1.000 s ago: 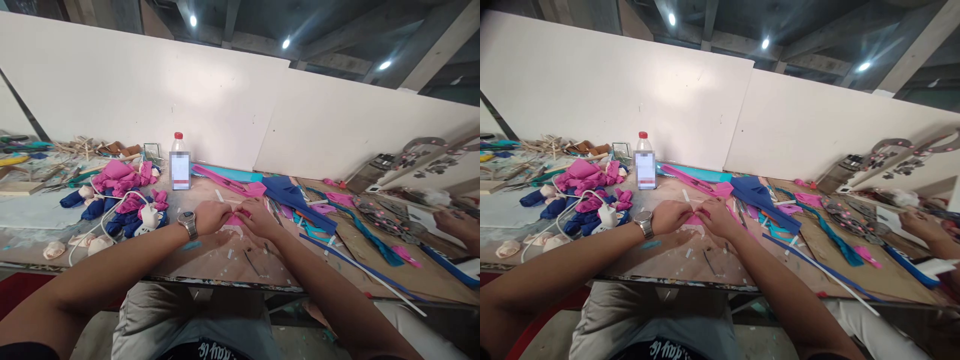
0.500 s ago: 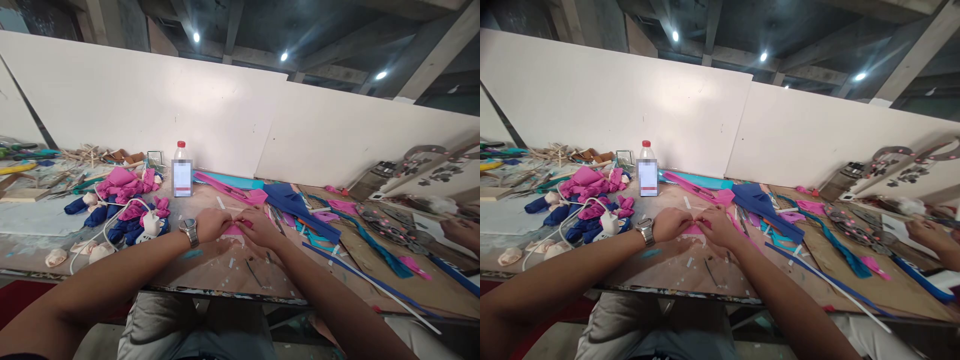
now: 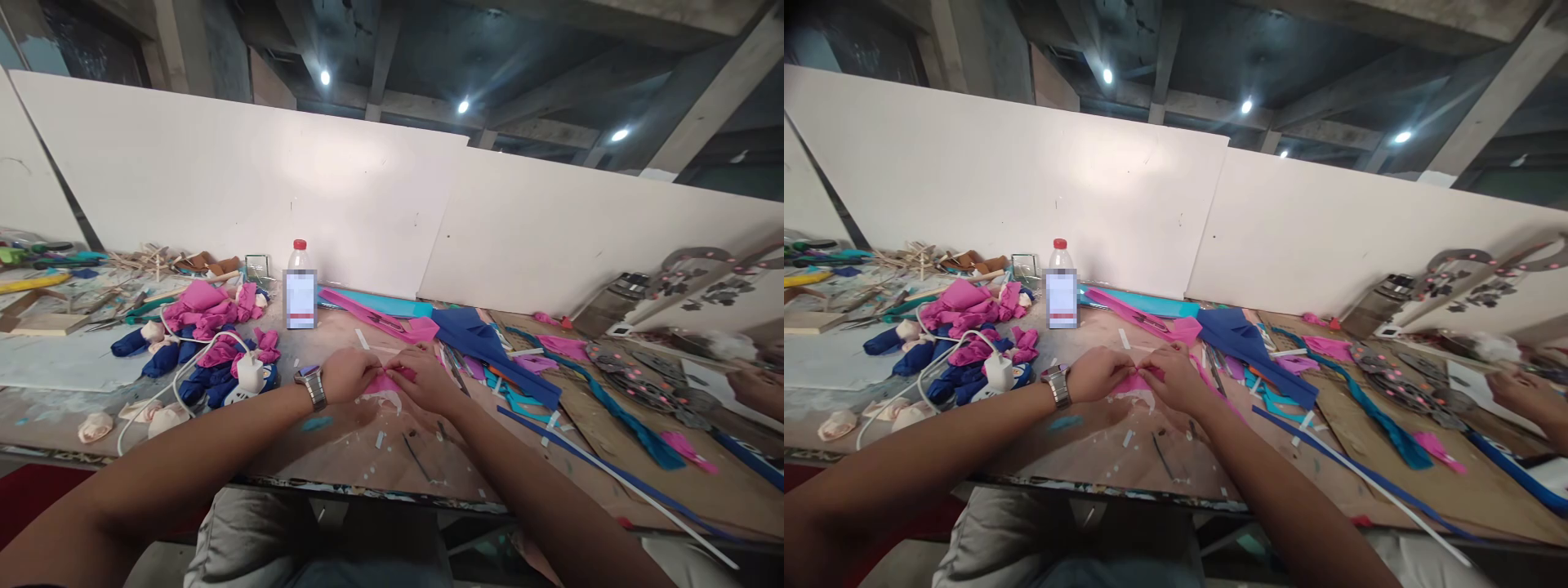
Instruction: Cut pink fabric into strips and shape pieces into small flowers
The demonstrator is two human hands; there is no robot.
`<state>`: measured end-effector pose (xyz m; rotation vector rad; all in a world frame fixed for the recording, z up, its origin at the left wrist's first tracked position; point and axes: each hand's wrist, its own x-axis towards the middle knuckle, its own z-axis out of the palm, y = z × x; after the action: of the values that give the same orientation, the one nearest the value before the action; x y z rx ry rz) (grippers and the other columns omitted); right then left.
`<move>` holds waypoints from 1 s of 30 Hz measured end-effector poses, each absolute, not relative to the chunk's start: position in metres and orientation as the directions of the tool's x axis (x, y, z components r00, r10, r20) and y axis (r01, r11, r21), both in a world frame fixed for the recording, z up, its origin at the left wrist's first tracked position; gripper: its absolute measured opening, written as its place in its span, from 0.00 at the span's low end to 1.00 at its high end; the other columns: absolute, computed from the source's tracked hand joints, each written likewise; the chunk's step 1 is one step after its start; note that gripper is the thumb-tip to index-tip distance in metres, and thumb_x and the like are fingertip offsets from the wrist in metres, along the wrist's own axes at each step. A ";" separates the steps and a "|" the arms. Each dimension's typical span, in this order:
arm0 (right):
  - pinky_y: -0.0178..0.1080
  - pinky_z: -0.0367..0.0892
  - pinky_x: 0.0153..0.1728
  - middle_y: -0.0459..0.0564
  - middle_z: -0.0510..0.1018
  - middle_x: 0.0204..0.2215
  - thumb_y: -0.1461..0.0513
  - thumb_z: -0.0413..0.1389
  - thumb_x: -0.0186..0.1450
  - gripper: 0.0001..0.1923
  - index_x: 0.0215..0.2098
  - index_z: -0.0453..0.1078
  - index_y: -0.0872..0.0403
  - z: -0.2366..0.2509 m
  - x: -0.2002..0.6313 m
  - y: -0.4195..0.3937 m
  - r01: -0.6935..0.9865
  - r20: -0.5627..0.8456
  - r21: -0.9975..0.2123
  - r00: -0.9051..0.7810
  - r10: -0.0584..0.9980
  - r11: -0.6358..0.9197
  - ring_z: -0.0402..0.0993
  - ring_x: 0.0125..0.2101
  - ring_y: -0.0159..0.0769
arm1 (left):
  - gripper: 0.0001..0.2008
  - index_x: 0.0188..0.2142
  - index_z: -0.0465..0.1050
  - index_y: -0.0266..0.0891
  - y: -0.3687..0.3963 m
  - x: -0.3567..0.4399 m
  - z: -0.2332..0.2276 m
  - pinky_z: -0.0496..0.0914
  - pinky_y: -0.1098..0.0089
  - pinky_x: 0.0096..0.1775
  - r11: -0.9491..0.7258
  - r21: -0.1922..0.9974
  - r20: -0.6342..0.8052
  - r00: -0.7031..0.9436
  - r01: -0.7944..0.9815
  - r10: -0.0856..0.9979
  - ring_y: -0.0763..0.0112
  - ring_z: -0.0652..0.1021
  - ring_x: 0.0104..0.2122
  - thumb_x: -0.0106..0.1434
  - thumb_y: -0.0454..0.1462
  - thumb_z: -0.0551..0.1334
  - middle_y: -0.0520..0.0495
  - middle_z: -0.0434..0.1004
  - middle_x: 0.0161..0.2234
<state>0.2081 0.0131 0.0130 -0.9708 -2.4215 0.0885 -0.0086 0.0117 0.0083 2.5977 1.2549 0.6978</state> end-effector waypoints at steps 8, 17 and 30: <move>0.45 0.60 0.47 0.47 0.83 0.35 0.60 0.57 0.70 0.05 0.37 0.75 0.50 0.011 0.207 0.015 0.629 0.464 -0.257 -0.586 0.664 0.734 0.77 0.39 0.39 | 0.18 0.32 0.79 0.40 0.012 -0.009 0.007 0.58 0.67 0.31 -0.623 0.378 0.328 0.530 0.685 0.782 0.65 0.77 0.30 0.70 0.44 0.55 0.44 0.82 0.31; 0.47 0.57 0.49 0.47 0.83 0.35 0.60 0.57 0.69 0.04 0.37 0.74 0.50 0.012 0.207 0.014 0.626 0.475 -0.257 -0.582 0.660 0.737 0.77 0.39 0.40 | 0.17 0.32 0.79 0.39 0.012 -0.009 0.010 0.57 0.68 0.31 -0.631 0.392 0.331 0.537 0.670 0.776 0.66 0.76 0.30 0.71 0.43 0.55 0.44 0.82 0.30; 0.47 0.56 0.48 0.45 0.83 0.34 0.60 0.58 0.69 0.03 0.37 0.75 0.49 0.015 0.208 0.014 0.615 0.497 -0.253 -0.580 0.646 0.747 0.77 0.38 0.38 | 0.15 0.30 0.76 0.39 0.011 -0.008 0.010 0.57 0.70 0.30 -0.635 0.466 0.313 0.556 0.616 0.770 0.70 0.72 0.27 0.68 0.41 0.56 0.48 0.78 0.26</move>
<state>0.2075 0.0135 0.0148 -0.9462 -2.3699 0.0714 -0.0083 0.0112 0.0099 2.4917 1.1438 0.7184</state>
